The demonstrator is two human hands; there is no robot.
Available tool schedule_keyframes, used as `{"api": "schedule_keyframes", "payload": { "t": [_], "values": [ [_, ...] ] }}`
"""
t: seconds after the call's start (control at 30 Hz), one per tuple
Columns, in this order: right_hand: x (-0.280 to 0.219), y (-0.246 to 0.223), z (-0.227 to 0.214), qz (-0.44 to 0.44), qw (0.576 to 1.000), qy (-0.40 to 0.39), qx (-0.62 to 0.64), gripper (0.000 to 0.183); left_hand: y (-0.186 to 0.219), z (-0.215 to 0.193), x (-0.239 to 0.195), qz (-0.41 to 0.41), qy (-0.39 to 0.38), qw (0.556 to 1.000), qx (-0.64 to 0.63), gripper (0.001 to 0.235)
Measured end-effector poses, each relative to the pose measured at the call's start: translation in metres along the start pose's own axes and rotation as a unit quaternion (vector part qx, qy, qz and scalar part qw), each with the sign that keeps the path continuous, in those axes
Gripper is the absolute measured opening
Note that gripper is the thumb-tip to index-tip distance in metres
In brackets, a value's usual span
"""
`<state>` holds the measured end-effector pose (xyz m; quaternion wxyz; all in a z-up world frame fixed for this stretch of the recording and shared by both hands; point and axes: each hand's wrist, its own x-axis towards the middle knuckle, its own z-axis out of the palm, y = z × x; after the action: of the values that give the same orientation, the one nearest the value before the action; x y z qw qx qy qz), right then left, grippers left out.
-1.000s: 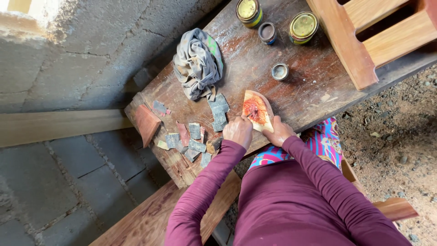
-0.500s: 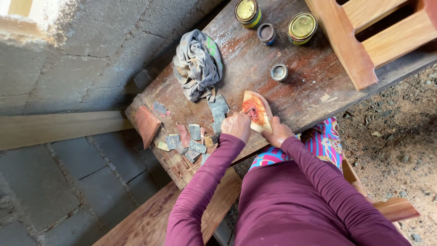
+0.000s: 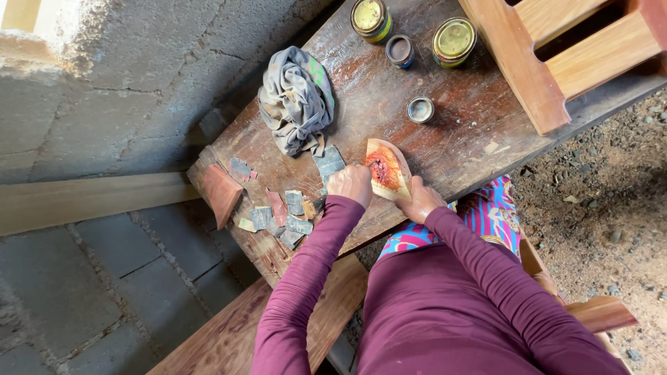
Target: The person mixes a reddish substance on a wooden board using a small metal tool. They dip the tool into a small can to add more substance and continue mixing. The person then moves to a wooden chair and continues the mixing process on the board.
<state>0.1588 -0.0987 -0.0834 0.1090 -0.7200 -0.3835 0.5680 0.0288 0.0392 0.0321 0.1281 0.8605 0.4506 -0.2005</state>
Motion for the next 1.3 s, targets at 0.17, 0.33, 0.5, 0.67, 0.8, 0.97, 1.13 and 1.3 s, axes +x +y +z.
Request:
{"api": "schedule_keyframes", "payload": {
  "t": [0.17, 0.33, 0.5, 0.67, 0.8, 0.97, 1.13, 1.3],
  "values": [
    [0.0, -0.002, -0.001, 0.001, 1.0, -0.007, 0.003, 0.066, 0.002, 0.0, -0.008, 0.013, 0.003, 1.0, 0.01, 0.014],
    [0.004, 0.001, -0.002, -0.005, 1.0, 0.001, -0.006, 0.065, -0.002, -0.025, -0.011, 0.04, -0.04, 0.998, -0.022, 0.011],
    [0.002, -0.004, -0.008, 0.004, 1.0, -0.005, -0.013, 0.064, -0.014, -0.005, -0.006, -0.012, -0.001, 1.0, -0.019, 0.012],
    [0.002, -0.002, -0.004, 0.012, 1.0, -0.009, -0.017, 0.065, -0.005, 0.012, -0.01, 0.023, -0.009, 0.999, 0.027, 0.012],
    [0.004, -0.004, -0.005, 0.012, 1.0, -0.011, -0.019, 0.068, -0.001, 0.005, -0.018, 0.022, -0.018, 1.0, 0.006, 0.013],
    [0.005, -0.003, -0.011, 0.019, 1.0, -0.008, -0.015, 0.068, -0.003, -0.013, -0.027, -0.006, -0.059, 0.998, -0.02, 0.017],
    [0.014, 0.011, -0.009, 0.008, 1.0, -0.017, -0.008, 0.068, -0.015, 0.014, -0.043, -0.027, 0.043, 0.998, -0.035, 0.036],
    [0.02, 0.016, -0.01, 0.002, 1.0, -0.019, -0.005, 0.069, -0.013, 0.039, -0.053, -0.063, 0.069, 0.989, -0.117, 0.057]
  ]
}}
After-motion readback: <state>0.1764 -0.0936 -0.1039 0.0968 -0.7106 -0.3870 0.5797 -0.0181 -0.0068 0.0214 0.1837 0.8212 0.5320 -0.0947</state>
